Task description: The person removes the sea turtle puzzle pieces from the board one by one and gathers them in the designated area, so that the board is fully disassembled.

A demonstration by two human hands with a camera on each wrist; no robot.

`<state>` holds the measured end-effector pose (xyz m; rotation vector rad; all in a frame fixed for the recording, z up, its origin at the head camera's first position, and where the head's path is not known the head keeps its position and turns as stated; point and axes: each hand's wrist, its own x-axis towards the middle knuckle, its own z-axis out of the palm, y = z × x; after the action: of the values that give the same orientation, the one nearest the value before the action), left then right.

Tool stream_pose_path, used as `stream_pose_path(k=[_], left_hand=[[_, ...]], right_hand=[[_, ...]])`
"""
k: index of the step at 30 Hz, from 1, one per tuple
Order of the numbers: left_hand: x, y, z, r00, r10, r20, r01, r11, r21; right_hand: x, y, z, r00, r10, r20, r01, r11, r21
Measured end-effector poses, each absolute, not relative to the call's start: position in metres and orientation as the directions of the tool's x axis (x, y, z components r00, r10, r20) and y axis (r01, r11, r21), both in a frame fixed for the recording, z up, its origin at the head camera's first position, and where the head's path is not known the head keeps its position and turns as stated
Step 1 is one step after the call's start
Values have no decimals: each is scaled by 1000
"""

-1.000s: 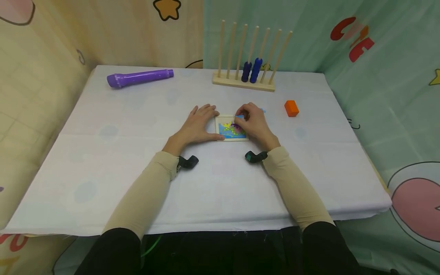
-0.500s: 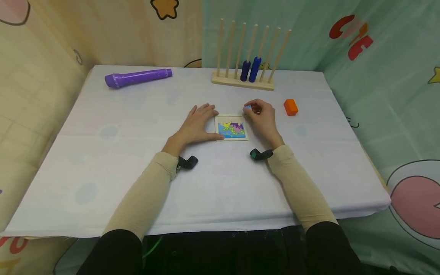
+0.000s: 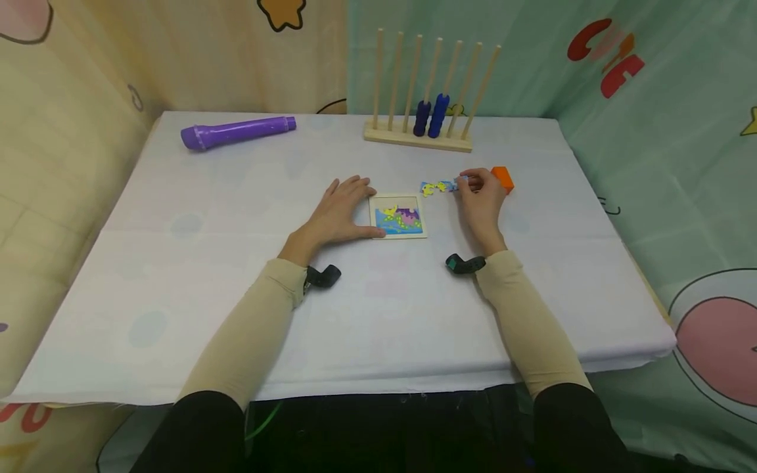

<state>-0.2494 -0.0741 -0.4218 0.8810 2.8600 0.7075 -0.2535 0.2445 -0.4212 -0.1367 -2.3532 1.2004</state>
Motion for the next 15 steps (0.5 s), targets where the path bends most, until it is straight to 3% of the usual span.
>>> stream_pose_path(k=[8,15], left_hand=[[-250,-74,-423,-837,543,72,514,731,449],[-251,-74,-424,-835,544,77,517,731,445]], right_hand=[[-256,250,-426,-873,335,355,-73,628,-775],[-258,248,-427,-855,273,441,-132,707,-694]])
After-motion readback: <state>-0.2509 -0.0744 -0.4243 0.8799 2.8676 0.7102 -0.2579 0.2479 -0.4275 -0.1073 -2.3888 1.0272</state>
